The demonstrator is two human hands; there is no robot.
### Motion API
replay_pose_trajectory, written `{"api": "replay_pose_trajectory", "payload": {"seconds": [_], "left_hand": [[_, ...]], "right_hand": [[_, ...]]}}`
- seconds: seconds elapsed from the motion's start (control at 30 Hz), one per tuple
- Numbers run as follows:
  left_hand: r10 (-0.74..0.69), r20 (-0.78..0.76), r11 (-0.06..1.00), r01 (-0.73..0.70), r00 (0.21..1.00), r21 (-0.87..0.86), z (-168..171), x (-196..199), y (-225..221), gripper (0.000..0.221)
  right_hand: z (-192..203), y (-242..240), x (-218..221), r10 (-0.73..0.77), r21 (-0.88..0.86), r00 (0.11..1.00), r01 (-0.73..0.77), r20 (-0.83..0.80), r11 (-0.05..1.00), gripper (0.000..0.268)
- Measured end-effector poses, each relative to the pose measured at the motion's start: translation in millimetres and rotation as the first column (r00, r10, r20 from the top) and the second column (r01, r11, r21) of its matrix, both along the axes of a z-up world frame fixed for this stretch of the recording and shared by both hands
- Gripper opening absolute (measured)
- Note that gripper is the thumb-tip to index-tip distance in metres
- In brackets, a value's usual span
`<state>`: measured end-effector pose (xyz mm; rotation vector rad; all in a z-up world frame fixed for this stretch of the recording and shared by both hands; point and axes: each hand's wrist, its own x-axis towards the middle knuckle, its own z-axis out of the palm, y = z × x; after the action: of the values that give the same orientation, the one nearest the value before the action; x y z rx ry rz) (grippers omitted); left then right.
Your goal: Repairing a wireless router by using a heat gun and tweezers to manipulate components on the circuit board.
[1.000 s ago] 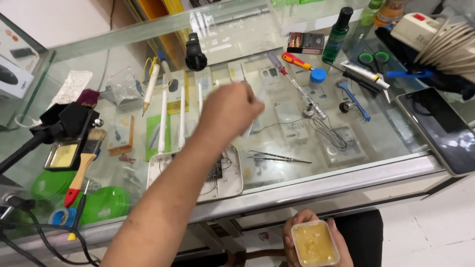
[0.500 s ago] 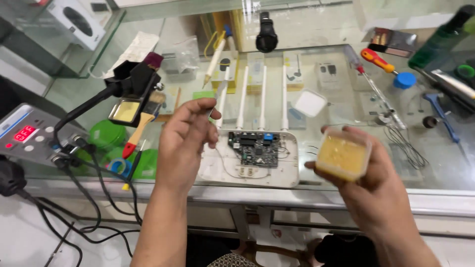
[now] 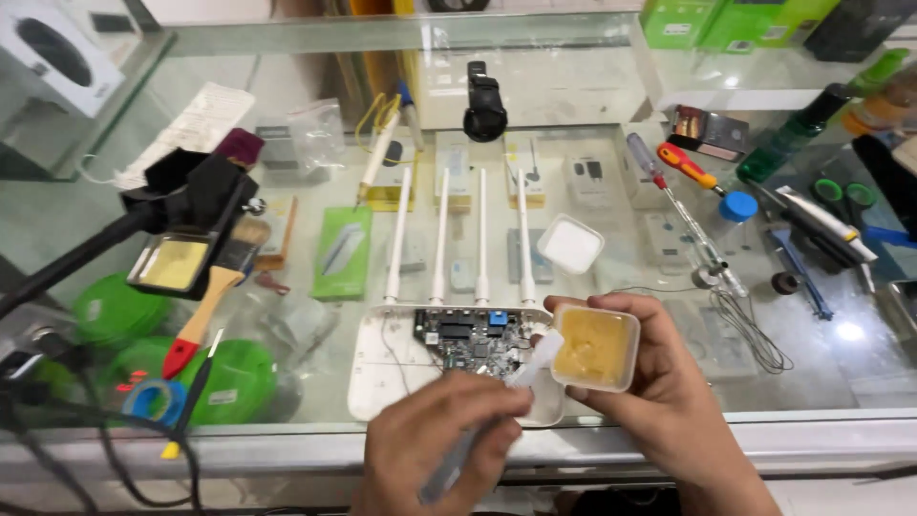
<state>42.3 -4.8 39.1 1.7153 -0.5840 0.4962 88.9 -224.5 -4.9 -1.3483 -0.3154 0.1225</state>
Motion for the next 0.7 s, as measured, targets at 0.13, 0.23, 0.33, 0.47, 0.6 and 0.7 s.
{"api": "replay_pose_trajectory", "payload": {"seconds": [0.13,0.23,0.33,0.47,0.6,0.7], "left_hand": [[0.198,0.023,0.98,-0.198,0.98,0.022,-3.8,-4.3,-19.7,0.012],[0.195,0.018,0.973,-0.196,0.981,0.119,-8.2,-3.9,-12.1,0.02],[0.089,0.032,0.982,-0.093,0.996,0.166,-3.4,-1.8,-8.9,0.018],[0.014,0.151,0.962,-0.054,0.988,0.267,1.7,4.8,-8.3,0.01],[-0.051,0.12,0.94,0.007,0.991,0.34,11.0,6.6,-5.3,0.01],[-0.105,0.128,0.921,0.048,0.986,0.387,9.7,9.3,-2.1,0.013]], "right_hand": [[5.3,5.2,-2.2,0.01,0.035,0.999,-0.012,0.04,0.999,0.055],[3.5,3.5,-2.0,0.001,-0.037,0.999,0.001,0.054,0.999,0.053],[3.6,0.9,-3.3,-0.006,-0.119,0.995,0.018,0.1,0.993,0.052],[-6.0,-1.7,-3.8,-0.013,-0.123,0.993,0.027,0.116,0.992,0.061],[-11.8,-4.1,-3.5,-0.091,-0.178,0.995,0.098,0.051,0.979,0.065],[-11.5,-4.1,-3.7,-0.064,-0.149,0.998,0.067,0.026,0.987,0.074]]}}
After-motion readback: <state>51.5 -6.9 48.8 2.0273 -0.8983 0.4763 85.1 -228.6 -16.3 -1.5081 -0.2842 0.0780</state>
